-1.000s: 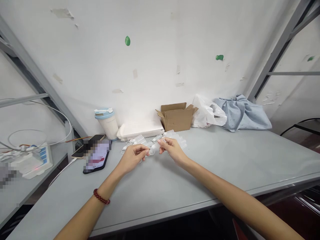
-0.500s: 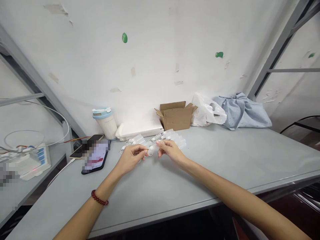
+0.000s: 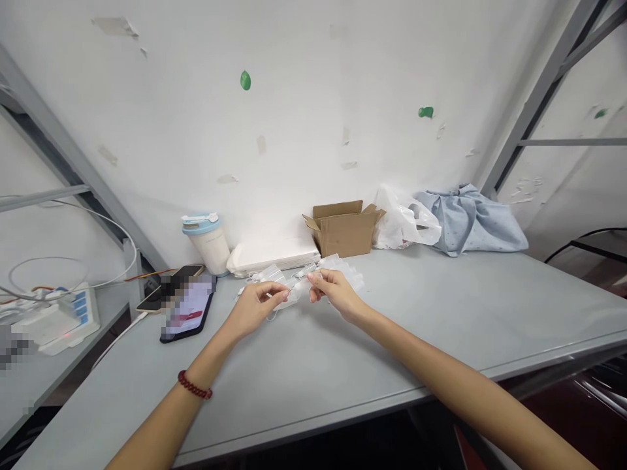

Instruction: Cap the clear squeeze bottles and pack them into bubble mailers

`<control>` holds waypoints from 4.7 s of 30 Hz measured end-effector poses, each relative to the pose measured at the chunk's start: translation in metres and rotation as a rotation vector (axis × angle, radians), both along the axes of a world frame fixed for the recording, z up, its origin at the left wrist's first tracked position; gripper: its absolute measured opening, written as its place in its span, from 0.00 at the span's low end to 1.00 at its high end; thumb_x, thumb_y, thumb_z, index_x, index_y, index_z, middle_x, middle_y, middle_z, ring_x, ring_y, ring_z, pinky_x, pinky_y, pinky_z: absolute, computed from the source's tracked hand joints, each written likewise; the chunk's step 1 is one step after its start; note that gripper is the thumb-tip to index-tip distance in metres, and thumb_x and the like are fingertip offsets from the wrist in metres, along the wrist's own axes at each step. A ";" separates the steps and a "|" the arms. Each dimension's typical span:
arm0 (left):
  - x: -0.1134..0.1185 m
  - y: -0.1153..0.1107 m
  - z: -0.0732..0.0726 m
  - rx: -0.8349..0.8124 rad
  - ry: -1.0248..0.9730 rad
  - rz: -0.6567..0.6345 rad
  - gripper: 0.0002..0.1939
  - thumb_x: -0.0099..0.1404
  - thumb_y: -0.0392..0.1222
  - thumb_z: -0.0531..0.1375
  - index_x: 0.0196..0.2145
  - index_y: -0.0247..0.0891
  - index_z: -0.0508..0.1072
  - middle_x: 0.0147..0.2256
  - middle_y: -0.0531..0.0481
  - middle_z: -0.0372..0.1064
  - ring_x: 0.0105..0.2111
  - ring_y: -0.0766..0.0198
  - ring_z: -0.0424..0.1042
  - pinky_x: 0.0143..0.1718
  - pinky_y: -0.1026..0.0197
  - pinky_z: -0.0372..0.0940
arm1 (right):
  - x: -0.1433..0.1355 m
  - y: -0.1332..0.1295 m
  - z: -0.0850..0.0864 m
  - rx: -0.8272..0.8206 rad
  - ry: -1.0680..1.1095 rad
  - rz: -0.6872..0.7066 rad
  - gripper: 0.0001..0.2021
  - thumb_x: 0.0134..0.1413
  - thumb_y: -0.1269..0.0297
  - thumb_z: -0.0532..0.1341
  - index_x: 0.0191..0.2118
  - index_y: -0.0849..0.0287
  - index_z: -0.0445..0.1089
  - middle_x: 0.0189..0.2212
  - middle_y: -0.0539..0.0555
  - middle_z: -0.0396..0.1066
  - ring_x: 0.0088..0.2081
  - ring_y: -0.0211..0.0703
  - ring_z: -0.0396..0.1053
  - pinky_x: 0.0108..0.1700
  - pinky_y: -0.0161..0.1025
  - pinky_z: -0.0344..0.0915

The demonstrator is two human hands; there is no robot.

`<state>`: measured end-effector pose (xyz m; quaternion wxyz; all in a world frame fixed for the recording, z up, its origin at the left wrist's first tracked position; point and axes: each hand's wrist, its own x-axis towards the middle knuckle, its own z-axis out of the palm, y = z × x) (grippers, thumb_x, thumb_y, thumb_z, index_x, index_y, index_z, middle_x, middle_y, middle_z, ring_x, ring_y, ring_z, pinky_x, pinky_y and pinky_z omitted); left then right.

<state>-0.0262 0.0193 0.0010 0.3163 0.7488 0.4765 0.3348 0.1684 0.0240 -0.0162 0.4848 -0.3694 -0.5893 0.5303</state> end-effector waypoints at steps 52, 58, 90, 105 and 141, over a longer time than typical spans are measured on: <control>-0.028 0.025 -0.004 -0.005 0.023 0.353 0.13 0.50 0.46 0.57 0.19 0.34 0.72 0.18 0.52 0.67 0.18 0.67 0.63 0.22 0.65 0.57 | -0.001 0.087 -0.006 0.655 -1.260 -0.010 0.20 0.44 0.84 0.54 0.43 0.63 0.70 0.42 0.59 0.71 0.45 0.48 0.65 0.41 0.36 0.58; -0.030 0.028 -0.008 0.029 0.182 0.401 0.14 0.52 0.45 0.54 0.28 0.33 0.74 0.23 0.48 0.73 0.20 0.61 0.68 0.27 0.61 0.60 | -0.008 0.100 -0.021 0.645 -1.275 0.018 0.21 0.41 0.84 0.55 0.42 0.61 0.72 0.39 0.58 0.73 0.44 0.48 0.68 0.41 0.35 0.57; -0.001 0.002 0.004 -0.298 -0.074 -0.026 0.15 0.56 0.50 0.56 0.22 0.35 0.68 0.19 0.53 0.64 0.19 0.70 0.61 0.20 0.67 0.55 | 0.000 0.015 -0.019 0.935 -0.834 -0.157 0.11 0.55 0.76 0.53 0.43 0.60 0.63 0.39 0.58 0.71 0.41 0.45 0.67 0.41 0.41 0.61; -0.002 0.005 0.002 -0.264 -0.265 0.074 0.15 0.52 0.51 0.60 0.22 0.35 0.68 0.20 0.53 0.63 0.18 0.71 0.59 0.20 0.66 0.56 | -0.003 0.012 -0.022 1.019 -0.789 -0.103 0.10 0.57 0.74 0.50 0.44 0.61 0.62 0.40 0.60 0.69 0.41 0.45 0.66 0.41 0.42 0.62; 0.000 0.003 0.001 -0.303 -0.310 0.093 0.15 0.53 0.51 0.60 0.23 0.35 0.68 0.21 0.53 0.62 0.18 0.71 0.59 0.21 0.66 0.57 | -0.006 0.010 -0.022 1.027 -0.750 -0.112 0.11 0.58 0.74 0.49 0.45 0.61 0.62 0.38 0.61 0.69 0.39 0.45 0.66 0.40 0.43 0.65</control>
